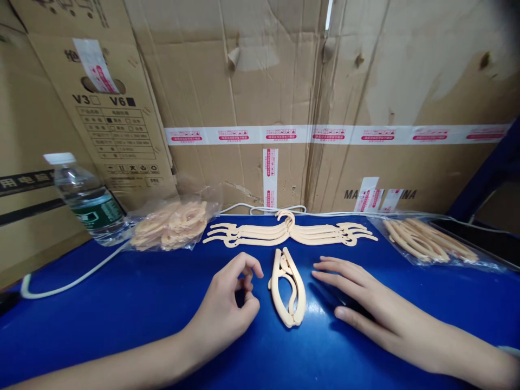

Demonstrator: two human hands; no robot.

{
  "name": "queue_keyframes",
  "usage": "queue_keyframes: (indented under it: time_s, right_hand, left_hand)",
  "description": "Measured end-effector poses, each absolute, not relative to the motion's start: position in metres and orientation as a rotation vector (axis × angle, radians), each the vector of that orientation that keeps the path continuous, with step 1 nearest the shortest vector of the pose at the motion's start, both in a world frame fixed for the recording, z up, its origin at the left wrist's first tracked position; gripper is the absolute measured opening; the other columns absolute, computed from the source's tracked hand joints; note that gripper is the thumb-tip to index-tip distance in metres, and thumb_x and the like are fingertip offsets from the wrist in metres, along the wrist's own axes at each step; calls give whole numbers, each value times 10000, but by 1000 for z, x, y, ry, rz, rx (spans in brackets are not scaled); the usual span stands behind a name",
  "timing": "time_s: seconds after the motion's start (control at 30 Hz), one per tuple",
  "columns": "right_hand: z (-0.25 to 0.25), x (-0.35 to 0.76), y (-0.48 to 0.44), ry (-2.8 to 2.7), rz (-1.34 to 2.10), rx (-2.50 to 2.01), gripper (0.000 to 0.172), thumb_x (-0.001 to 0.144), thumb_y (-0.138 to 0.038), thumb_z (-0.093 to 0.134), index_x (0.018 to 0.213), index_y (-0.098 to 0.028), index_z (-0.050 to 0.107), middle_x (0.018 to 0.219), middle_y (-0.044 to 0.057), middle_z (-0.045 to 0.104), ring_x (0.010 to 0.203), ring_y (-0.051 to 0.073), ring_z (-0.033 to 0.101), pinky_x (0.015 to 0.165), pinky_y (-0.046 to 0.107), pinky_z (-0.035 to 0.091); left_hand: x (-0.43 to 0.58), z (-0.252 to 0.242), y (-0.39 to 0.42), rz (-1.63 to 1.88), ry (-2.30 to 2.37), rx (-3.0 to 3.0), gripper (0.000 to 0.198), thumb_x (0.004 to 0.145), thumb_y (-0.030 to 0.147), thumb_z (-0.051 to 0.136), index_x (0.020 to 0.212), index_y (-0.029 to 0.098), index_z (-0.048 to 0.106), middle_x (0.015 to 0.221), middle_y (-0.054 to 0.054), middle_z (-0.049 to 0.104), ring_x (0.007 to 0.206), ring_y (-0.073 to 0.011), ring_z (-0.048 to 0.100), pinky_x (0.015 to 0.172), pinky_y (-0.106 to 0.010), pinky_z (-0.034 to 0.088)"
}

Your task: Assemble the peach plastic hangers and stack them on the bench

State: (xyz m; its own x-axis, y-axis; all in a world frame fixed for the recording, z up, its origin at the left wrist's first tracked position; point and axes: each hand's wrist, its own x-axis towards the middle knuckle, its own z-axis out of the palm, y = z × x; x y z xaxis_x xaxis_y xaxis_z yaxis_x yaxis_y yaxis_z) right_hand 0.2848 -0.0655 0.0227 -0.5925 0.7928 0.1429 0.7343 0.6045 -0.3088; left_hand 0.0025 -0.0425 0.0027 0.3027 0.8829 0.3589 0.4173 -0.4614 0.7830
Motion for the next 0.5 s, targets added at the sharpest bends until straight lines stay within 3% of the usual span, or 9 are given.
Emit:
queue_keyframes:
  time_s: [0.3,0.5]
  right_hand:
    - [10,311,-40,-2454,-2,-1346,507,991,-466,357,1408,-196,460,1460,142,451,1347,302,413,1088,553,379]
    - [1,326,-20,-2471,-105,-1482,663,975,-540,327,1495,-129,319,1540,150,328,1435,329,235,1122,592,288]
  left_hand:
    - [3,4,-41,1074,1137,1987,282,646,89,415,880,223,499,795,17,446,674,-141,451,625,-282,430]
    - [2,3,-42,1059,1152,2001,276,661,95,418,889,225,503,802,12,454,688,-149,445,629,-287,421]
